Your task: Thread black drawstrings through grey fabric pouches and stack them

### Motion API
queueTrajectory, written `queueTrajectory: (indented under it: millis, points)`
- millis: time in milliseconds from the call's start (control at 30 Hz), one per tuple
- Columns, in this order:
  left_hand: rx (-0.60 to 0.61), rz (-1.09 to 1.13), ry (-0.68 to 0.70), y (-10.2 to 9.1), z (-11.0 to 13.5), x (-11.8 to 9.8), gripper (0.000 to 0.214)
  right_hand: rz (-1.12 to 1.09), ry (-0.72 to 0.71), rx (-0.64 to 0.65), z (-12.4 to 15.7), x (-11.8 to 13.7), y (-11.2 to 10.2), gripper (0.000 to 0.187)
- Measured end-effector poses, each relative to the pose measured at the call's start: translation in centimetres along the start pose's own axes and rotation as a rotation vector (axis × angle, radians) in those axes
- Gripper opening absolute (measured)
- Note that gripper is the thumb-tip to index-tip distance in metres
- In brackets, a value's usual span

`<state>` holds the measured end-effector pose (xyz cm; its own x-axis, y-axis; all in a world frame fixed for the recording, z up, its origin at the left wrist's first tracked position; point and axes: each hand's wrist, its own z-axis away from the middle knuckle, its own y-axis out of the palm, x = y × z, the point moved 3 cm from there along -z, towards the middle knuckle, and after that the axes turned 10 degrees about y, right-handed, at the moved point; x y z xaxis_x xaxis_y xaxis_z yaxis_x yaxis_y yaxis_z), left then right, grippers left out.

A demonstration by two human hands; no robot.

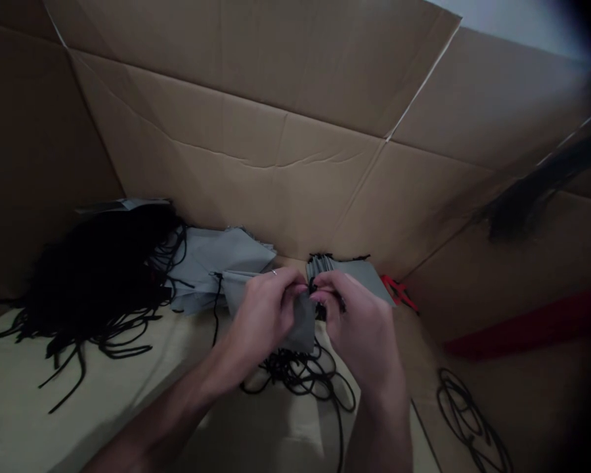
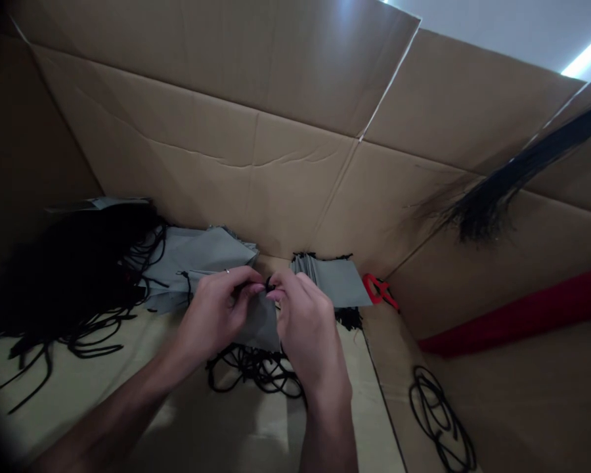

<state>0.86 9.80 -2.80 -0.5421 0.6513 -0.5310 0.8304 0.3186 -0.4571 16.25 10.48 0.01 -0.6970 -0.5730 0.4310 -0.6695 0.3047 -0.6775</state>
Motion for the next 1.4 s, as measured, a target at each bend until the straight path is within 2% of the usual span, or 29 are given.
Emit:
queueTrajectory:
  millis: [133, 233, 333, 433, 500, 600, 633, 700, 767, 833, 900, 1000, 1067, 1200, 1233, 1300, 1400]
  points:
    - [0.003, 0.011, 0.016, 0.1, 0.0, -0.2, 0.02, -0.026, 0.049, 0.04, 0.2, 0.0, -0.8, 0.016]
    - [0.043, 0.067, -0.015, -0.5, -0.1, -0.7, 0.015, -0.168, 0.152, 0.083, 0.2, -1.2, -2.3, 0.001]
    - [0.083, 0.194, -0.004, -1.4, -0.2, -1.6, 0.016, -0.353, 0.265, -0.07, -0.1, -3.9, -3.7, 0.022]
    - [0.123, 0.284, 0.092, -1.9, 0.2, -2.8, 0.015, -0.398, 0.366, -0.181, -0.5, -6.6, -3.5, 0.04]
    - [0.191, 0.331, 0.13, -1.7, 0.5, -3.3, 0.014, -0.482, 0.406, -0.13, -0.9, -7.5, -2.7, 0.051]
    - [0.323, 0.39, 0.093, -0.8, 0.9, -3.3, 0.013, -0.674, 0.442, 0.032, -1.2, -7.4, -1.6, 0.055]
    - [0.335, 0.406, 0.061, -0.5, 0.9, -3.1, 0.015, -0.728, 0.453, 0.053, -1.2, -7.2, -1.5, 0.053]
    - [0.269, 0.422, -0.002, -0.2, 0.7, -2.5, 0.015, -0.781, 0.46, 0.014, -1.2, -6.6, -1.7, 0.046]
    - [0.135, 0.405, -0.033, -0.2, 0.5, -1.9, 0.012, -0.766, 0.441, -0.038, -1.2, -5.9, -2.0, 0.033]
    - [0.058, 0.336, -0.015, -0.3, 0.4, -1.5, 0.024, -0.714, 0.41, -0.026, -1.1, -4.9, -1.8, 0.022]
    - [0.066, 0.238, 0.025, -0.3, 0.2, -1.4, 0.028, -0.693, 0.378, 0.045, -1.0, -3.6, -1.1, 0.015]
    - [0.081, 0.078, 0.064, -0.5, 0.2, -1.2, 0.019, -0.687, 0.305, 0.132, -0.9, -1.9, -0.1, 0.011]
    - [0.085, -0.058, 0.073, -0.8, 0.2, -0.9, 0.015, -0.625, 0.281, 0.138, -0.8, -1.2, 0.2, 0.013]
    - [0.135, -0.364, 0.02, -1.2, 0.6, 0.3, 0.019, -0.404, 0.326, 0.111, -0.5, -1.5, -0.7, 0.035]
    - [0.13, -0.394, 0.001, -1.2, 0.7, 0.7, 0.021, -0.356, 0.324, 0.105, -0.4, -1.7, -1.1, 0.035]
    - [0.121, -0.359, -0.003, -1.3, 0.7, 1.1, 0.025, -0.286, 0.283, 0.078, -0.4, -1.9, -1.7, 0.025]
    - [0.146, -0.193, 0.043, -0.9, 0.5, 1.0, 0.027, -0.256, 0.182, 0.041, -0.3, -1.8, -2.1, 0.016]
